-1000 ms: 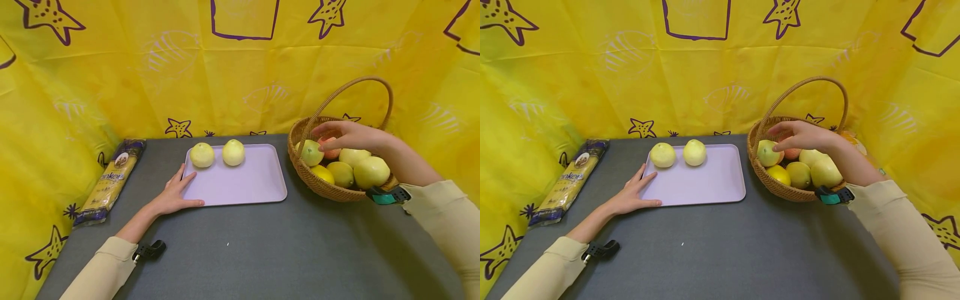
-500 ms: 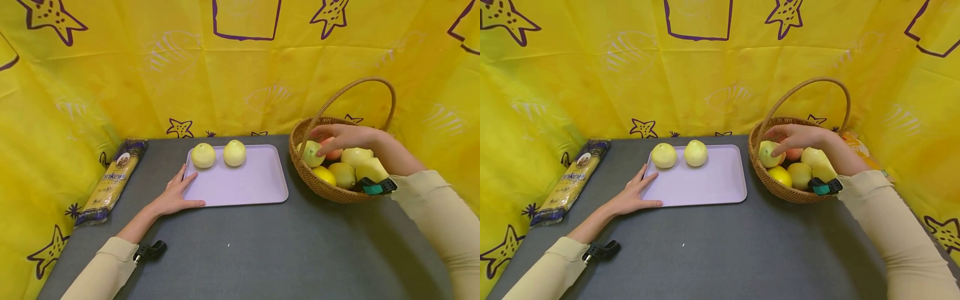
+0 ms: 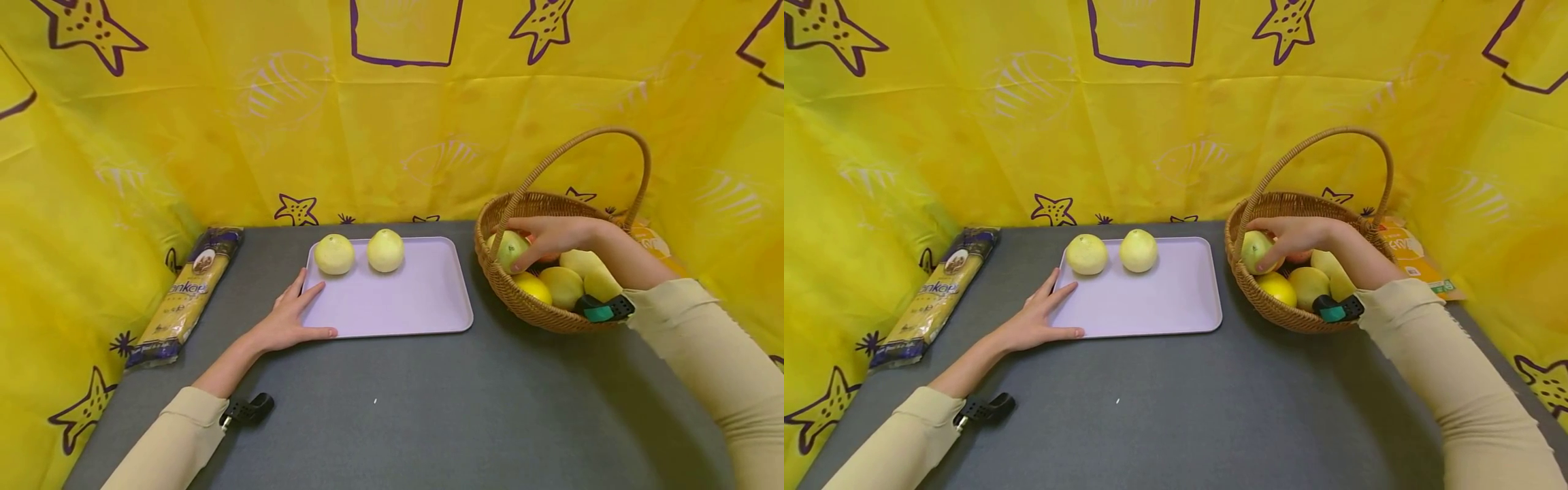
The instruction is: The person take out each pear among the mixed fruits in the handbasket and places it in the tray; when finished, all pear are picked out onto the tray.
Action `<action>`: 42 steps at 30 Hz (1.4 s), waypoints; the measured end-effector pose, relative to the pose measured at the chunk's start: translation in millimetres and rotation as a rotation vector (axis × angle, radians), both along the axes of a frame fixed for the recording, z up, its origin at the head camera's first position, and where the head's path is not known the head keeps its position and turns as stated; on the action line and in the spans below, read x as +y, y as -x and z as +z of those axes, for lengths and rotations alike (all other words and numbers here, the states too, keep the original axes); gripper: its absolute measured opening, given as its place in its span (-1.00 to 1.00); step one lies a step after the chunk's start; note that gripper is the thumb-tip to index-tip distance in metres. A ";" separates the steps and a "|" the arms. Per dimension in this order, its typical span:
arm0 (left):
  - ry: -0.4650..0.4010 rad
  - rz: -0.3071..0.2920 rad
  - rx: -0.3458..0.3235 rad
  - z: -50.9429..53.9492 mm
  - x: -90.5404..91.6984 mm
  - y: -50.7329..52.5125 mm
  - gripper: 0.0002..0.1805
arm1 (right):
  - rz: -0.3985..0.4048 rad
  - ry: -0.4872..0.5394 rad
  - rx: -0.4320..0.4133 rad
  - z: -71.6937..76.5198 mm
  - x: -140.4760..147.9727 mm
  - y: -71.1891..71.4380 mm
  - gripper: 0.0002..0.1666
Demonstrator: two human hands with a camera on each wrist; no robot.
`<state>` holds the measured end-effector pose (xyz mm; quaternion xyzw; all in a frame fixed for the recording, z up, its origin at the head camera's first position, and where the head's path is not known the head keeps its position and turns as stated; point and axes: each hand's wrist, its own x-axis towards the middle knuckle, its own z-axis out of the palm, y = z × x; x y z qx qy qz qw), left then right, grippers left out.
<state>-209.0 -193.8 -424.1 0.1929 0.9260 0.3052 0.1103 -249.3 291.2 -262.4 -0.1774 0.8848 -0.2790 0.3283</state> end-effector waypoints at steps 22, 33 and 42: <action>-0.005 -0.006 0.001 -0.6 0.3 -0.6 0.14 | 0.002 0.007 0.114 -0.1 6.4 -2.9 -0.25; 0.007 -0.004 0.034 1.0 0.7 -0.3 0.13 | -0.020 0.028 0.194 7.6 22.2 -13.7 -0.11; 0.018 -0.002 0.017 1.0 0.6 -0.7 0.13 | -0.084 0.081 0.250 13.4 31.2 -32.1 -0.21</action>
